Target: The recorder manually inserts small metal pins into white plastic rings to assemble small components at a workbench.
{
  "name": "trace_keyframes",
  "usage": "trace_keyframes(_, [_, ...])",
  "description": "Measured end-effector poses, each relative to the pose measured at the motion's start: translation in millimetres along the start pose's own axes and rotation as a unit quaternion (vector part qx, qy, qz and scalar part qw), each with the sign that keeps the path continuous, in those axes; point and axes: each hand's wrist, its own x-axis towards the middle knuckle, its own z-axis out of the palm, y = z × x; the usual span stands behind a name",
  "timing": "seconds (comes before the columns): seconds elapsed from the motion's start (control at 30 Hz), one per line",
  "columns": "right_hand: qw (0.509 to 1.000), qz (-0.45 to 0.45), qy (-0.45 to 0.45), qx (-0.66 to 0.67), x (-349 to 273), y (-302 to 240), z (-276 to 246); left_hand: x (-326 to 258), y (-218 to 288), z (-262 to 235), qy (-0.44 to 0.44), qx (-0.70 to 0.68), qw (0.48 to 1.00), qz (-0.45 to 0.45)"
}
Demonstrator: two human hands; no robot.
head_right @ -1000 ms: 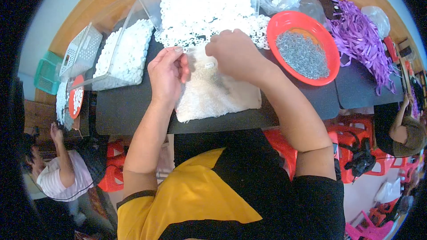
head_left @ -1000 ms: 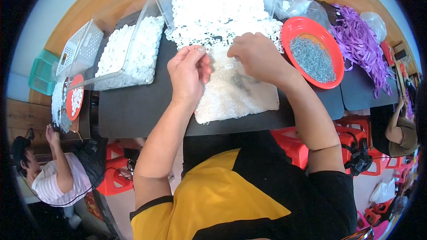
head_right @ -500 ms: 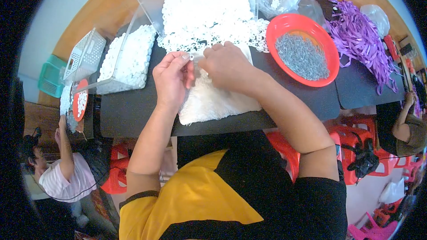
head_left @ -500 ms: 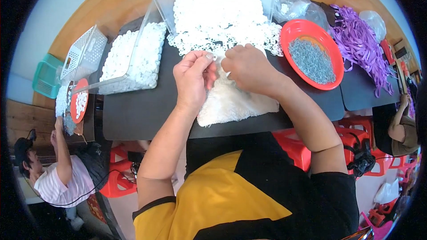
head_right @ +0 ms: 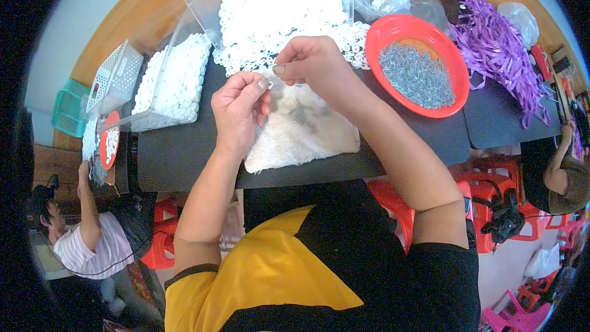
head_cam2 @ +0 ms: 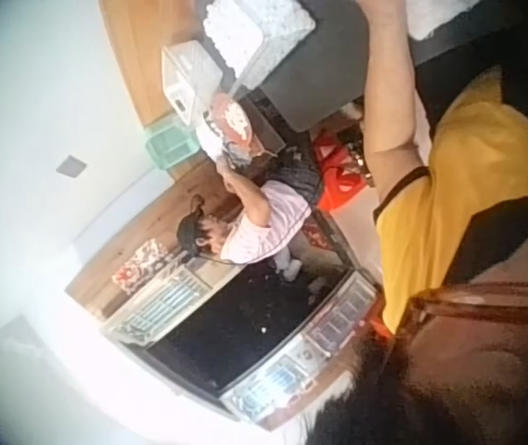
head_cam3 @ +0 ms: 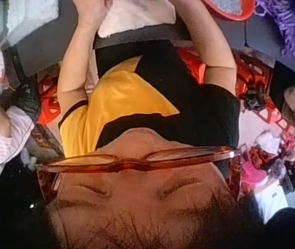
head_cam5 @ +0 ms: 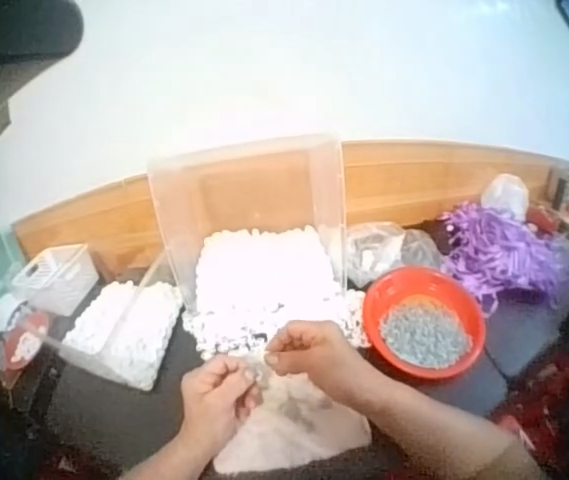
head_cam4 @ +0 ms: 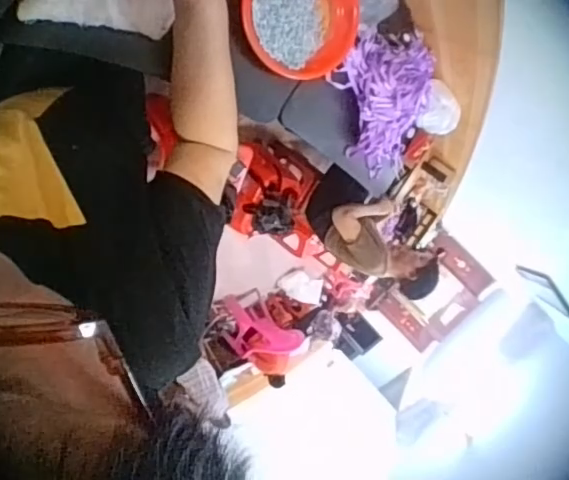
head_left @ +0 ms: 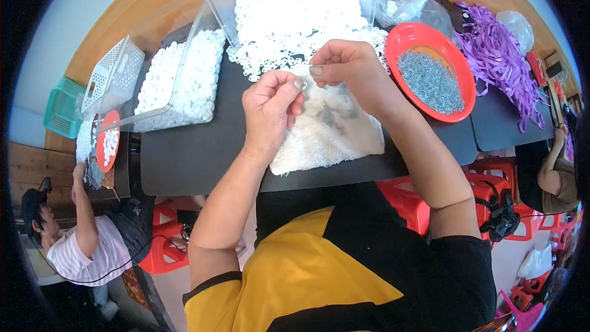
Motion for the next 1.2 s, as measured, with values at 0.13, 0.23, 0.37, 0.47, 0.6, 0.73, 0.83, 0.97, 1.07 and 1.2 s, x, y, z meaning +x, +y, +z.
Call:
trace_keyframes(0.13, [1.000, 0.007, -0.001, -0.012, -0.5, -1.4, 1.7, -1.5, 0.9, 0.2, 0.002, 0.009, 1.000, -0.007])
trace_keyframes(0.23, [1.000, 0.004, -0.005, -0.015, -0.1, 0.2, 0.6, -1.9, 0.9, 0.8, -0.006, 0.005, 1.000, 0.006])
trace_keyframes(0.37, [0.999, 0.002, -0.007, -0.032, -1.6, -0.1, 2.5, -1.6, -0.1, 0.2, -0.006, 0.023, 1.000, 0.014])
trace_keyframes(0.47, [0.998, 0.005, -0.013, -0.061, -2.0, 1.4, 5.2, -2.1, -0.4, -1.0, -0.008, 0.024, 1.000, 0.018])
trace_keyframes(0.6, [0.999, 0.011, -0.017, -0.049, -1.7, -1.4, 2.6, -1.2, 0.6, -1.8, -0.024, -0.010, 1.000, -0.008])
trace_keyframes(0.73, [1.000, 0.013, -0.003, 0.003, 0.5, 1.0, -0.1, 0.5, 0.2, 0.5, -0.026, -0.010, 1.000, -0.008])
trace_keyframes(0.83, [1.000, 0.020, 0.001, 0.009, 0.3, 3.0, -0.2, 1.3, 1.1, 1.5, -0.030, -0.016, 0.999, -0.023])
trace_keyframes(0.97, [1.000, 0.016, -0.004, -0.007, -0.2, 2.2, 2.3, 1.8, -2.1, -1.3, -0.030, -0.004, 0.999, -0.030])
trace_keyframes(1.07, [1.000, 0.019, -0.007, -0.009, -0.6, -0.1, 3.1, 1.1, -2.9, -2.4, -0.027, 0.010, 0.999, -0.026])
trace_keyframes(1.2, [0.999, 0.008, -0.016, -0.035, -1.4, -0.1, 5.9, -1.2, -2.0, -4.0, -0.026, 0.020, 0.999, -0.016])
